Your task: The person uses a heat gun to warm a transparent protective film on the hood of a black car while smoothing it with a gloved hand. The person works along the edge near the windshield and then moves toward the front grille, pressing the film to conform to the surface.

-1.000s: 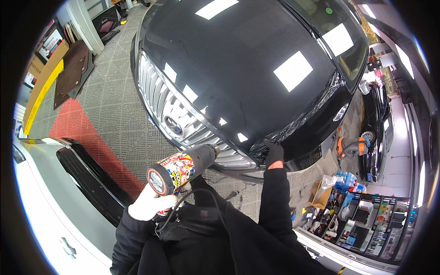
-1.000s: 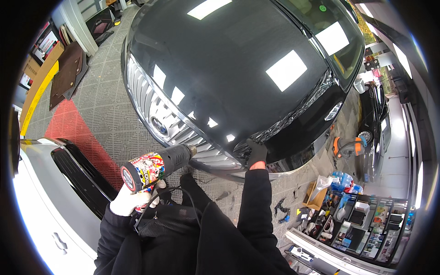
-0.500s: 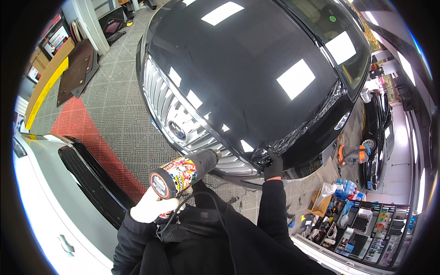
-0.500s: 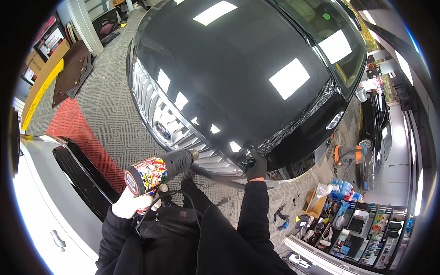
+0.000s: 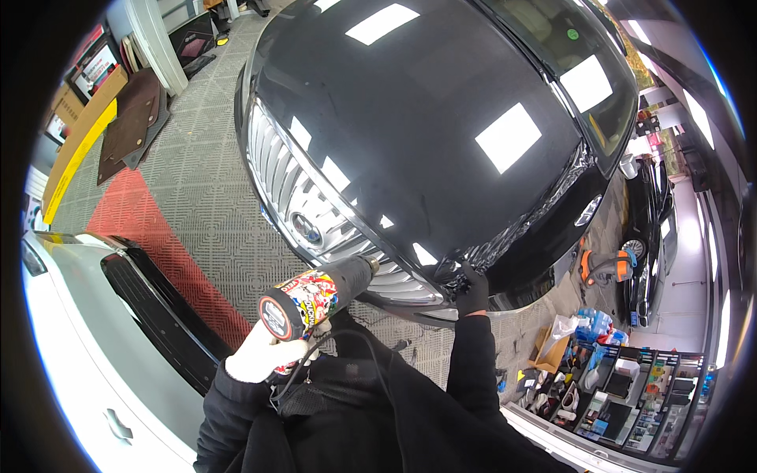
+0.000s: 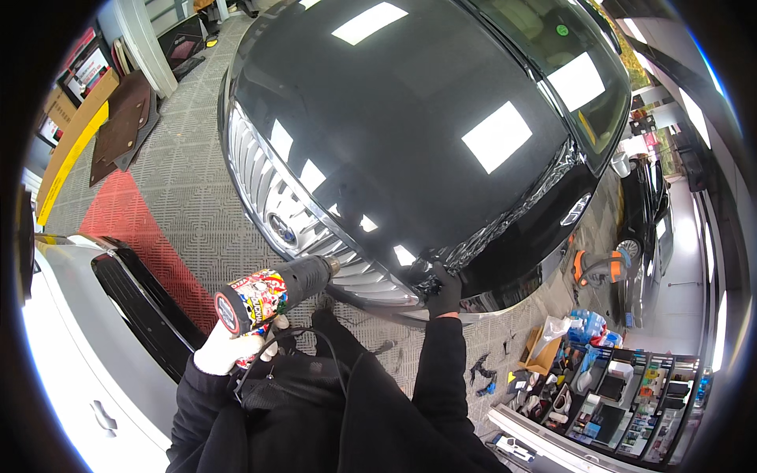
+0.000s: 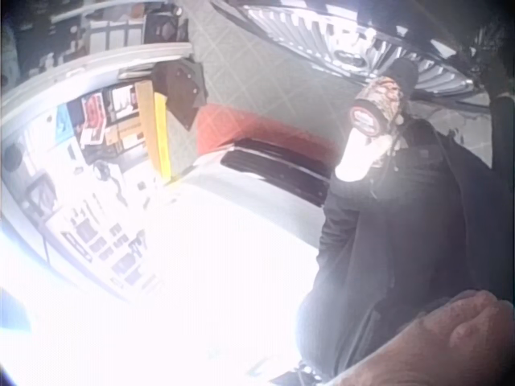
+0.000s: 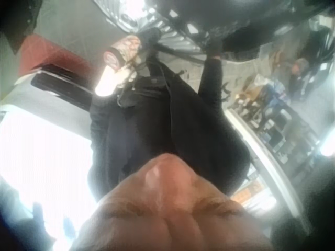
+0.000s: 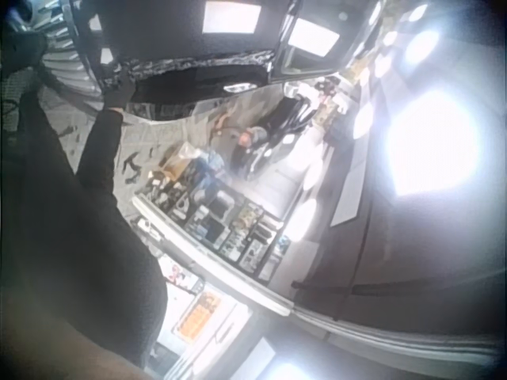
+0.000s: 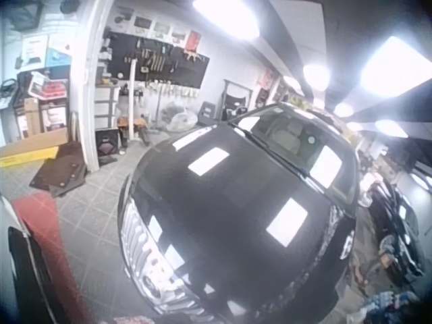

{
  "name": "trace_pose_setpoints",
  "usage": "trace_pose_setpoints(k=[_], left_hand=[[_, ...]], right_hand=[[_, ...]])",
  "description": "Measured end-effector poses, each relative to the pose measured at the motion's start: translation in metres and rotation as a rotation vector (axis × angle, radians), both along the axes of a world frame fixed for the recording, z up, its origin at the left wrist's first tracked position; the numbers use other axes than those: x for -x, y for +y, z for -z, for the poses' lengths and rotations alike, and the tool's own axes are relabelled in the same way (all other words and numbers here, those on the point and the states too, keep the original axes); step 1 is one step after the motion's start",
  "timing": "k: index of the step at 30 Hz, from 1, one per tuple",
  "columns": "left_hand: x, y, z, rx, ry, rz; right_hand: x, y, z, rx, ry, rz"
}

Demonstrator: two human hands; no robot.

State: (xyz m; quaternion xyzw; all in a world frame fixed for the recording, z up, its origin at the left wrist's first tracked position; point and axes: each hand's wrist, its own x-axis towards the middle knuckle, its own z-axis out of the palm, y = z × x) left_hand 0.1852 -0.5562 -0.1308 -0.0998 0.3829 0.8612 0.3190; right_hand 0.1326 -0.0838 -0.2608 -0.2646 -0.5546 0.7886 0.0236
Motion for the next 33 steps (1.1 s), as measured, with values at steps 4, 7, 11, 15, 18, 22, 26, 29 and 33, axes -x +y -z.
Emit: trace_pose_setpoints(k=[4,7,11,15,18,22,26,29,33], left_hand=[[0.002,-0.002,0.000,0.022,0.026,-0.003],[0.000,-0.005,0.002,0.014,0.020,-0.018],[0.000,-0.008,0.006,0.003,0.001,0.033],[-0.004,-0.008,0.007,-0.035,-0.015,0.003],[-0.005,-0.007,0.005,-0.012,-0.010,-0.011],[-0.004,-0.009,0.003,0.041,0.004,0.052],[-0.006,-0.008,0.000,0.047,0.000,0.026],[-0.006,-0.008,-0.001,0.041,-0.009,0.026],[-0.005,-0.007,-0.001,0.031,-0.024,0.036]], right_hand=[[0.001,0.010,0.009,0.058,0.027,-0.111],[0.004,0.016,0.019,0.193,-0.016,-0.132],[0.003,0.009,0.035,-0.487,0.067,-0.177],[0.007,0.004,0.041,-0.064,-0.124,0.127],[0.009,0.001,0.044,-0.007,-0.099,0.167],[0.009,0.000,0.049,0.067,-0.099,0.190],[0.007,0.004,0.053,0.056,-0.119,0.194],[0.000,0.005,0.054,0.091,-0.140,0.160],[-0.014,0.001,0.051,-1.228,0.307,-0.337]])
